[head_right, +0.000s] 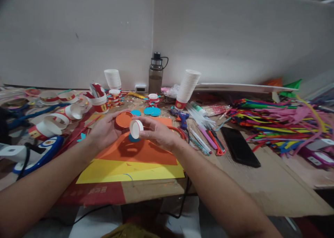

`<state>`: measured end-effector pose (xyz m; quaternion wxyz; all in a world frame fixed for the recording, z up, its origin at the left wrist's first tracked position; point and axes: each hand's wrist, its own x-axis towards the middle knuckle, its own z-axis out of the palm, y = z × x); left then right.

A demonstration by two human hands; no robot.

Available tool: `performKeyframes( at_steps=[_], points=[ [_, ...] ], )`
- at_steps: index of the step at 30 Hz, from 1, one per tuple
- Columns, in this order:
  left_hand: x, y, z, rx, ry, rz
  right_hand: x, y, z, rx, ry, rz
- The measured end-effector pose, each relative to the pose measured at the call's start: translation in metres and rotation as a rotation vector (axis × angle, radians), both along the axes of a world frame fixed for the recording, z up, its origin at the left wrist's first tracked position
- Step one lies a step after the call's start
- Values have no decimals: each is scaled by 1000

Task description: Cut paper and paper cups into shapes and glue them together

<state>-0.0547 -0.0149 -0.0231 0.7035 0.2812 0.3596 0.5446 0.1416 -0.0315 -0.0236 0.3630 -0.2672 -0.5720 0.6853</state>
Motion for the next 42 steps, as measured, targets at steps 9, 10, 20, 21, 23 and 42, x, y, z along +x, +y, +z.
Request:
performKeyframes(
  at_steps=[9, 10, 20, 21, 23, 42],
  points=[
    [5, -3, -4, -3, -52, -69, 2, 9, -11, 129, -30, -224],
    [6, -5, -4, 7, -61, -81, 1, 9, -12, 151, -54, -263],
    [4, -11, -11, 248, -28, -256, -6, 0, -5, 383, -189, -457],
    [3, -11, -12, 259, -23, -266, -7, -1, -4, 406, -196, -460],
    [3, -11, -12, 276, -13, -275, -7, -3, -3, 433, -204, -464],
    [5, -13, -15, 313, 93, -330, -9, -8, -7, 675, -390, -554]
  ],
)
